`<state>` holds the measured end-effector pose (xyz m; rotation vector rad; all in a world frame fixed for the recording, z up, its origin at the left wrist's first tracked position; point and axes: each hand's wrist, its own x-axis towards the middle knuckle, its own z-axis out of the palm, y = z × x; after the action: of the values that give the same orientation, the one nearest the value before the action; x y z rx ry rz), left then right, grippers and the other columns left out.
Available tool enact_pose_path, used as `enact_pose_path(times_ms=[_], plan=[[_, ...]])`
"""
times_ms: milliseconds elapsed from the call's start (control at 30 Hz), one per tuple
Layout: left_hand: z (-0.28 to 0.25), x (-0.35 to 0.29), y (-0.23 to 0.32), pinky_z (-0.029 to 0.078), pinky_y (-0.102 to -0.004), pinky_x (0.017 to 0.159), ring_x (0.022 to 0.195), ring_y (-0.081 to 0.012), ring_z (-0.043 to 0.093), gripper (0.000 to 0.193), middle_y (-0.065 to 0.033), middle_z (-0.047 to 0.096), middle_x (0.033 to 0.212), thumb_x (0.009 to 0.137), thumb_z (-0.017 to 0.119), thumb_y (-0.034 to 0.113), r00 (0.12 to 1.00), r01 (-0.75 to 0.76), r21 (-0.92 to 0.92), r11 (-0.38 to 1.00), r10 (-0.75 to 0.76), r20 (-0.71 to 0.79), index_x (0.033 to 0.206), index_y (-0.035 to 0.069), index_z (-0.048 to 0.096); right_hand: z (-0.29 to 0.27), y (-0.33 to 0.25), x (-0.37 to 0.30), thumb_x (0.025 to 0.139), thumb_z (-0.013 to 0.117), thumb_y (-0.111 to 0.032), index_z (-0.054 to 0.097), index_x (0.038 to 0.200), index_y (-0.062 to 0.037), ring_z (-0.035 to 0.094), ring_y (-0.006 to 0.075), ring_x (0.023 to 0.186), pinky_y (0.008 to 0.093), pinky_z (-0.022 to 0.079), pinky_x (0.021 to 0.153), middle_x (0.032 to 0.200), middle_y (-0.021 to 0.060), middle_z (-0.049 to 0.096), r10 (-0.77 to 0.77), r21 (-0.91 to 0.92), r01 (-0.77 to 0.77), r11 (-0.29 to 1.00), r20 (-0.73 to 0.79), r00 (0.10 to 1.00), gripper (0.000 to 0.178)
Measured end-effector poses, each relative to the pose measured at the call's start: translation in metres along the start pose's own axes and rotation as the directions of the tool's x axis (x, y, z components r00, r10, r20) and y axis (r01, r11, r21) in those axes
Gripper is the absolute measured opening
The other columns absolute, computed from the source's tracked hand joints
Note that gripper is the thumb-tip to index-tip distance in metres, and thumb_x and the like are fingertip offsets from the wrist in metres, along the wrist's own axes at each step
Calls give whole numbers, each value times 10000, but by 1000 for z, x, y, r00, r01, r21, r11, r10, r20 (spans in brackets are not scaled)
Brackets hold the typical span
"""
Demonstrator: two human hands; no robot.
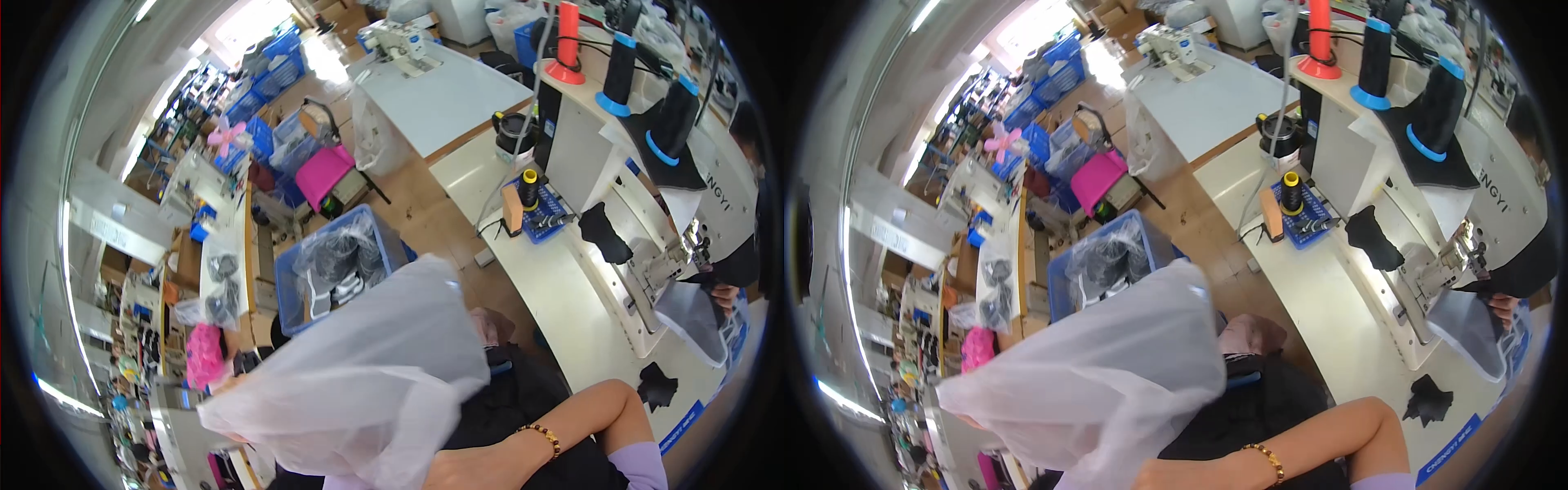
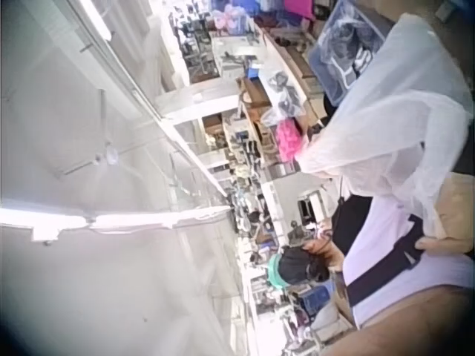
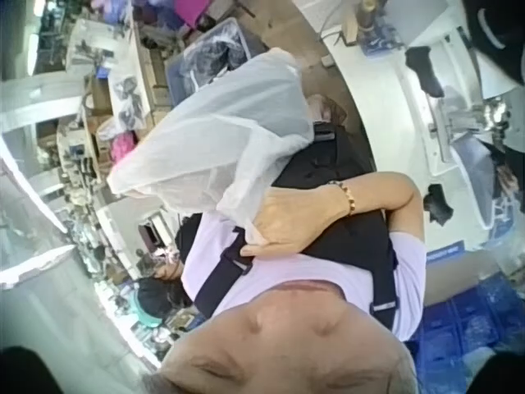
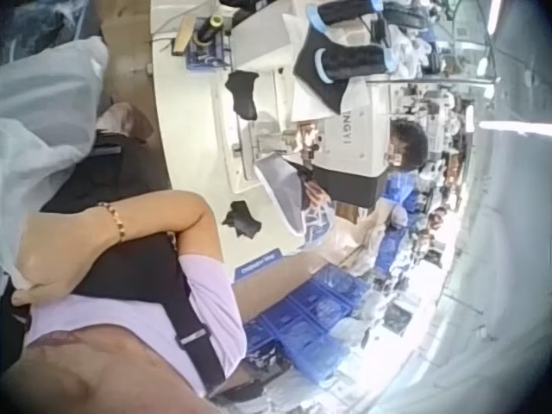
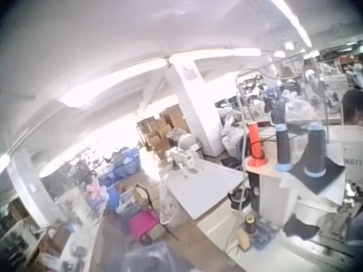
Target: Gathering, inspecting, and bagging various shoe components from bins in a manufacturing area.
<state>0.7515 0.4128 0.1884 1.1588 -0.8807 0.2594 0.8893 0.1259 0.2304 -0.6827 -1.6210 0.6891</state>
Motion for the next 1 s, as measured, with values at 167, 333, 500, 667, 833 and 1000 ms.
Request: enact_pose_path(times_ms=[167, 333, 500, 667, 833, 1000], plan=[[-93, 52, -35, 437, -304, 530, 548, -157, 553, 238, -32, 560, 571, 802, 542, 216, 993, 47, 30, 998, -43, -111, 638, 44, 554, -65, 40, 14, 867, 512, -263, 496, 517, -45, 485, 315, 426, 390, 367, 408, 471, 134, 476, -80, -32, 79, 996, -55, 995, 413], [-205, 64, -58, 431, -300, 513, 536, -157, 545, 231, -41, 558, 574, 805, 542, 215, 944, 76, 94, 993, -41, -327, 657, 38, 548, -138, 126, 63, 890, 490, -271, 513, 532, -45, 506, 298, 428, 384, 386, 419, 469, 118, 495, 5, -161, 5, 987, 59, 998, 423], [-371, 81, -57, 426, -296, 496, 524, -157, 537, 225, -50, 556, 577, 808, 542, 213, 854, 59, 213, 975, 61, -517, 675, 31, 541, -229, 251, 150, 929, 441, -253, 559, 581, -58, 544, 242, 437, 352, 413, 432, 496, 60, 555, 114, 155, -121, 981, 54, 992, 415], [-520, 96, -55, 420, -292, 478, 513, -157, 529, 220, -58, 554, 580, 810, 542, 211, 643, 49, 303, 952, 202, -739, 694, 25, 534, -328, 340, 257, 924, 474, -208, 567, 584, -49, 539, 205, 421, 319, 407, 419, 474, 50, 538, 235, 369, -227, 901, 25, 972, 387], [-606, 115, -51, 415, -288, 461, 501, -156, 520, 217, -67, 552, 584, 813, 541, 210, 383, 119, 384, 916, 314, -869, 712, 18, 528, -412, 395, 327, 909, 508, -187, 578, 611, -40, 552, 195, 429, 314, 406, 413, 476, 48, 541, 328, 339, -298, 892, -32, 944, 339], [-653, 138, -47, 410, -283, 444, 489, -156, 512, 215, -76, 550, 587, 816, 541, 208, 161, 209, 465, 860, 439, -884, 731, 12, 521, -473, 455, 365, 886, 544, -175, 660, 956, -32, 592, 108, 599, 248, 447, 530, 717, 61, 634, 345, 532, -174, 829, -241, 907, 197]])
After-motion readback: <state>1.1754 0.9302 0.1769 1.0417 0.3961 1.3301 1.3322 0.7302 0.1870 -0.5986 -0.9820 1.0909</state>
